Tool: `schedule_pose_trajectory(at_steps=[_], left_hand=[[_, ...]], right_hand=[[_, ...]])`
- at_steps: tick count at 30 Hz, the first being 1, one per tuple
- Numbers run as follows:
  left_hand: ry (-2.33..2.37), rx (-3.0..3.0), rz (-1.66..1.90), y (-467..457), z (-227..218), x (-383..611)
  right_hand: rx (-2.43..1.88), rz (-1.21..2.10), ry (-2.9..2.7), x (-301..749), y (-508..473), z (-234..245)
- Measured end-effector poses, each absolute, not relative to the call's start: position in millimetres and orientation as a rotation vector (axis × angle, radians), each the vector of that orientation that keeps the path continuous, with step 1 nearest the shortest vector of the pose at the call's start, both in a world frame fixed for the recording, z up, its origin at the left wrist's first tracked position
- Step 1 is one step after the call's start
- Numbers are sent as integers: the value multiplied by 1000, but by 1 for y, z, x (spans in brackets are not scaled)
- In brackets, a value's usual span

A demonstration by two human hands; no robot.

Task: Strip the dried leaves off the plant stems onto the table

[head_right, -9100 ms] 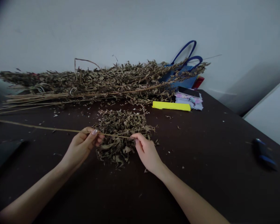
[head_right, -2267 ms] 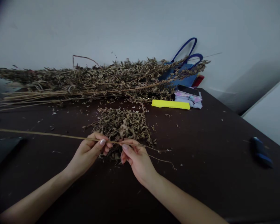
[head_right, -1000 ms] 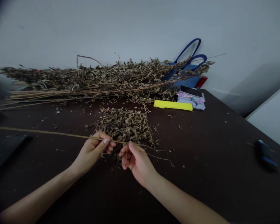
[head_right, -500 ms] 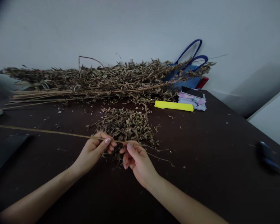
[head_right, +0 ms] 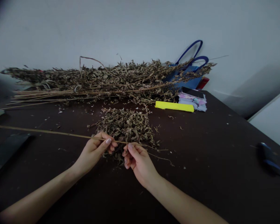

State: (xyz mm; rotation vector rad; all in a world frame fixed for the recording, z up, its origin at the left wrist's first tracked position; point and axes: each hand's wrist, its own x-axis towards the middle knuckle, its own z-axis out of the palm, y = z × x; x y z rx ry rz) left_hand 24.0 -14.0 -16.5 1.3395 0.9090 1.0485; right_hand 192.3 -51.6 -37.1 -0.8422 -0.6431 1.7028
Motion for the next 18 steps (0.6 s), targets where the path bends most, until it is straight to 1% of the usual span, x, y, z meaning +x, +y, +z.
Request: schedule_pose_trajectory(at_steps=[5,18], left_hand=[[920,1344,1051,-13,-17,23],[925,1261,1051,-14,-19,25]], right_hand=[[-800,1751,-595,193,-52,-42],[-855,1726,-644,192,-52,-38]])
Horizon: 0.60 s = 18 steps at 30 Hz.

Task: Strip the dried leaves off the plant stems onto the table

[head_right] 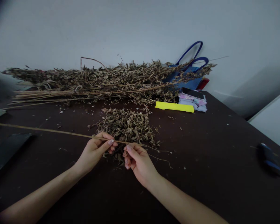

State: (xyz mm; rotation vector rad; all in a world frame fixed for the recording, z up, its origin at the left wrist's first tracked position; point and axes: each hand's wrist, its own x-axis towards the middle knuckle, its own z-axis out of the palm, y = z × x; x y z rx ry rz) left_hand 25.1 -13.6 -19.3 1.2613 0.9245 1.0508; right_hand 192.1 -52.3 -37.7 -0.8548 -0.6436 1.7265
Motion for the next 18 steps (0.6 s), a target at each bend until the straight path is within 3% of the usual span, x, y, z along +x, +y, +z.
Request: schedule_pose_trajectory(at_steps=[18], left_hand=[[893,1141,1141,-8,-15,21]], right_hand=[[-947,1613,-897,198,-52,-31]])
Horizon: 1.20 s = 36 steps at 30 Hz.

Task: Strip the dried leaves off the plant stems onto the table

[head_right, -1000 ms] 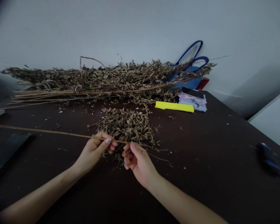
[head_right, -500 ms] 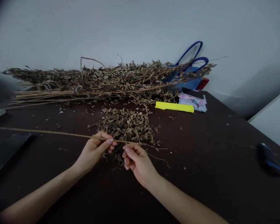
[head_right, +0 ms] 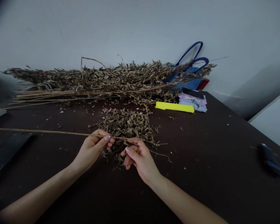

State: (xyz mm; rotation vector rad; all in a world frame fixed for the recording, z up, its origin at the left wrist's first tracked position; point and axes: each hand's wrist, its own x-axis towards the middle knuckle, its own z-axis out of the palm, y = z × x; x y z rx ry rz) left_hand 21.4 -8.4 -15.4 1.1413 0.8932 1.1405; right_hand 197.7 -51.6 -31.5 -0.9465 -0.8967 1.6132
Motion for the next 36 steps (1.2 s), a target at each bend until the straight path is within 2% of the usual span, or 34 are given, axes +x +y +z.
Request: schedule_pose_trajectory(at_steps=[19,36], left_hand=[[886,1130,1181,-8,-18,21],[882,1129,1181,-8,-15,21]], right_hand=[[-1115,1597,-910,202,-46,-36],[-1138,1394,-1054,212,-38,-44]])
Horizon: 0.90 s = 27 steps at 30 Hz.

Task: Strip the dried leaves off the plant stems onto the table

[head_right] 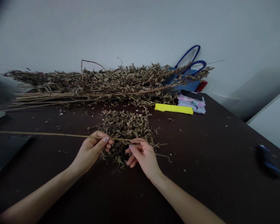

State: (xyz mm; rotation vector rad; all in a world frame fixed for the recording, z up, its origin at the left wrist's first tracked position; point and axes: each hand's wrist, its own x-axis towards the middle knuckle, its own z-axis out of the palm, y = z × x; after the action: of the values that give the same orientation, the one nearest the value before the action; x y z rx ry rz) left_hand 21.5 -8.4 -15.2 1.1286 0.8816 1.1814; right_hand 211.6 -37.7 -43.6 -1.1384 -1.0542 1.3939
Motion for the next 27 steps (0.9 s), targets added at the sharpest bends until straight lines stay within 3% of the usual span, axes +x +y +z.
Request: schedule_pose_trajectory(at_steps=[17,27], left_hand=[[882,1138,1159,-8,-17,21],[888,1177,1073,-12,-18,25]], right_hand=[[-1086,1540,-950,208,-43,-29],[-701,1806,-634,206,-40,-37]])
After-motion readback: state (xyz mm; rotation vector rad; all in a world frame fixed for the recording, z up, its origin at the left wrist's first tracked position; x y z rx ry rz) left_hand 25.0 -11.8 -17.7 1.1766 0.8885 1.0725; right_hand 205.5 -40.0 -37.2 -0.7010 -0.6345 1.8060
